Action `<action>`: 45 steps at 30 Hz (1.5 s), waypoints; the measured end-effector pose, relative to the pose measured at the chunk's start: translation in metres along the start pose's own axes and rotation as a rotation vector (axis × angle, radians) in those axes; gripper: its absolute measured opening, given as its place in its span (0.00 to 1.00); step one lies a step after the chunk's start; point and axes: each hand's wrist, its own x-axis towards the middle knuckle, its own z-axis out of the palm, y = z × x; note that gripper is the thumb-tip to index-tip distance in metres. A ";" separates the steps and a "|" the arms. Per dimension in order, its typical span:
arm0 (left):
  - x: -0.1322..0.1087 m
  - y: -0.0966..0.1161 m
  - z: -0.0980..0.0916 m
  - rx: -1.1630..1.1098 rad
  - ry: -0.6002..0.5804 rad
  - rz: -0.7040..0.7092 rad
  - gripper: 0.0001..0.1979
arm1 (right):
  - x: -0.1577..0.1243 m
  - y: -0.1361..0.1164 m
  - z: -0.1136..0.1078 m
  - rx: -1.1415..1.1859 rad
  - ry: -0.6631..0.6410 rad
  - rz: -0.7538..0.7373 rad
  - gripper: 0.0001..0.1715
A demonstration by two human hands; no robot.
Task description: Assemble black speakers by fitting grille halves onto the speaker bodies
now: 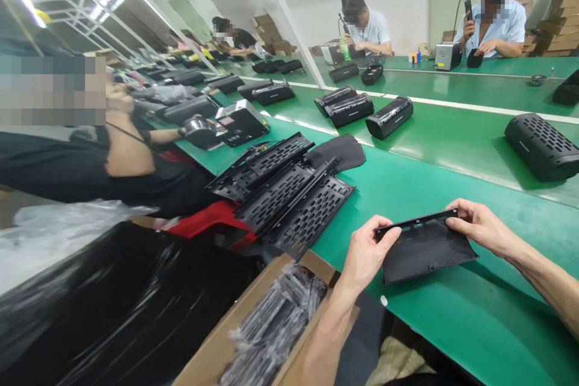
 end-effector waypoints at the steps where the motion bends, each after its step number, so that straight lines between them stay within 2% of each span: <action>1: 0.001 -0.001 0.000 -0.003 -0.009 -0.002 0.17 | 0.000 0.000 0.000 -0.018 0.009 -0.003 0.22; 5: 0.000 -0.005 0.000 -0.054 -0.055 -0.030 0.17 | 0.000 0.001 -0.001 -0.086 0.031 0.000 0.23; 12: 0.003 -0.007 0.003 -0.140 -0.065 -0.151 0.21 | 0.001 0.005 -0.002 0.018 -0.026 0.037 0.22; 17: 0.003 -0.018 -0.001 -0.251 -0.094 -0.123 0.26 | 0.001 0.006 -0.002 0.021 -0.018 0.063 0.21; 23: 0.000 -0.022 -0.006 -0.332 -0.112 -0.106 0.26 | 0.003 0.008 -0.001 0.026 0.009 0.045 0.26; 30: -0.004 -0.028 -0.004 -0.545 -0.137 -0.161 0.31 | 0.000 0.004 -0.004 0.029 0.006 0.061 0.25; 33: -0.006 -0.031 -0.005 -0.607 -0.120 -0.175 0.31 | -0.001 0.004 -0.006 0.068 -0.023 0.075 0.24; 45: -0.009 -0.034 -0.001 -0.563 -0.028 -0.128 0.27 | 0.000 0.014 -0.014 0.216 -0.056 0.118 0.29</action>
